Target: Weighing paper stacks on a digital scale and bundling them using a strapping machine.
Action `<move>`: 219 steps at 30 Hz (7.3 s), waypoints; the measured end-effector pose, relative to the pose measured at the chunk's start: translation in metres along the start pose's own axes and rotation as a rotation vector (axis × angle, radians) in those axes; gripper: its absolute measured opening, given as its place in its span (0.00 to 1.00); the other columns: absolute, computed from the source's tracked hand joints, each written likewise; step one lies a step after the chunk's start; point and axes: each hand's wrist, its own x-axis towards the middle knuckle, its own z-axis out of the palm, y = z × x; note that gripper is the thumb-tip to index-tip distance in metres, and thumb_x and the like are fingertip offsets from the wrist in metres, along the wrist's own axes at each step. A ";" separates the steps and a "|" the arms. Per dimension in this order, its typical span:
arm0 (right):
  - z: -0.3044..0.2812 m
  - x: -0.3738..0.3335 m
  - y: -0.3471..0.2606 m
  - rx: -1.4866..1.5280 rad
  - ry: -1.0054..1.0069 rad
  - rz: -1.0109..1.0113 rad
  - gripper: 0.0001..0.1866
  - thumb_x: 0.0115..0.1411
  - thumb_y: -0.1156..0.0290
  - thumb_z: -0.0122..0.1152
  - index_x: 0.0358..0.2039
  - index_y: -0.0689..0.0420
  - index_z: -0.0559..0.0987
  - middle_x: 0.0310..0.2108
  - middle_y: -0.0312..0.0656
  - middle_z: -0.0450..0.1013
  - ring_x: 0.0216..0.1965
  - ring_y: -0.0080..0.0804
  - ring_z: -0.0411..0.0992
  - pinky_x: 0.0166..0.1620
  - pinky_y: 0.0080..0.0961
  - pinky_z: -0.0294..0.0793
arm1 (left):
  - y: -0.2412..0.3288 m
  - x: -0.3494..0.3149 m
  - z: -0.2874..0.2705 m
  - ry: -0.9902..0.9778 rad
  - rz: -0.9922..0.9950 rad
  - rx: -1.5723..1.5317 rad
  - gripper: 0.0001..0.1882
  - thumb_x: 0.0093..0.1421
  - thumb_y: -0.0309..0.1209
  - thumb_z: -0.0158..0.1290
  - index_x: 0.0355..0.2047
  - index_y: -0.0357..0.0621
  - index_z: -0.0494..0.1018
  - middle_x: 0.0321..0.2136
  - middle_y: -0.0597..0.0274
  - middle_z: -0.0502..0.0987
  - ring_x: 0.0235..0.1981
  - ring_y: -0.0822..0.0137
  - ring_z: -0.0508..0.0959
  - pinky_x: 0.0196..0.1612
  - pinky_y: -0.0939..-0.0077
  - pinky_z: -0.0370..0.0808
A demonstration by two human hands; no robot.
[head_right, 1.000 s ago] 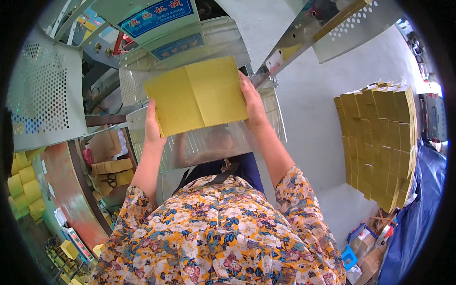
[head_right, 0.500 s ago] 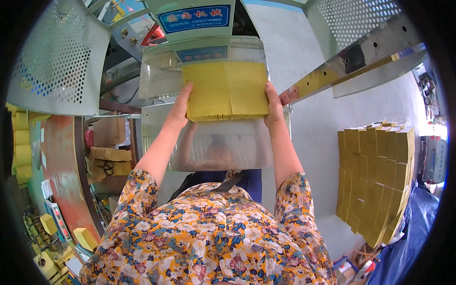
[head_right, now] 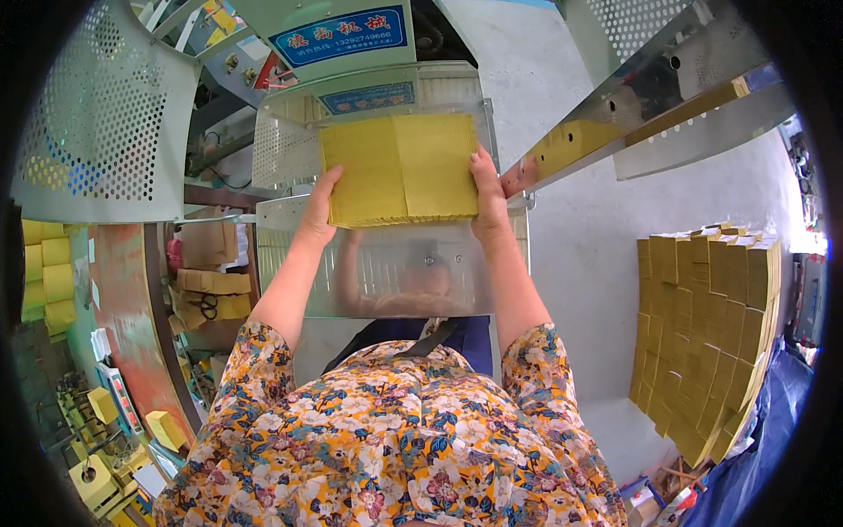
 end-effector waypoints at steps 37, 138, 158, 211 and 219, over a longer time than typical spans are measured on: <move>0.014 -0.004 -0.003 0.005 0.027 0.115 0.31 0.64 0.50 0.56 0.60 0.57 0.68 0.55 0.38 0.68 0.58 0.30 0.63 0.61 0.28 0.59 | 0.014 0.002 0.009 -0.066 -0.044 0.259 0.28 0.65 0.48 0.50 0.54 0.37 0.71 0.49 0.62 0.76 0.49 0.72 0.74 0.53 0.77 0.69; -0.115 -0.190 0.032 0.086 0.292 -0.091 0.28 0.69 0.52 0.47 0.63 0.56 0.67 0.61 0.37 0.67 0.59 0.27 0.65 0.61 0.28 0.63 | -0.123 -0.055 0.166 -0.801 0.068 0.909 0.36 0.70 0.44 0.43 0.70 0.36 0.48 0.66 0.51 0.59 0.65 0.59 0.62 0.66 0.67 0.58; -0.517 -0.590 0.035 0.953 0.821 -0.370 0.24 0.64 0.52 0.56 0.50 0.58 0.76 0.45 0.43 0.77 0.42 0.30 0.77 0.43 0.34 0.80 | -0.382 -0.343 0.627 -1.459 -0.284 0.866 0.38 0.70 0.55 0.37 0.70 0.41 0.49 0.67 0.54 0.55 0.67 0.60 0.57 0.66 0.65 0.58; -1.255 -0.877 -0.339 0.172 1.217 -0.201 0.23 0.71 0.57 0.43 0.48 0.65 0.76 0.43 0.49 0.77 0.43 0.35 0.72 0.51 0.27 0.68 | -0.875 -0.479 1.224 -1.587 1.002 1.701 0.45 0.48 0.38 0.66 0.66 0.53 0.60 0.69 0.46 0.50 0.70 0.45 0.48 0.69 0.47 0.49; -1.255 -0.853 -0.332 0.164 1.298 -0.303 0.21 0.71 0.60 0.44 0.52 0.63 0.75 0.46 0.44 0.74 0.47 0.32 0.71 0.52 0.27 0.68 | -0.882 -0.464 1.224 -1.497 1.139 1.678 0.40 0.51 0.35 0.62 0.65 0.55 0.62 0.68 0.47 0.53 0.70 0.45 0.51 0.68 0.45 0.51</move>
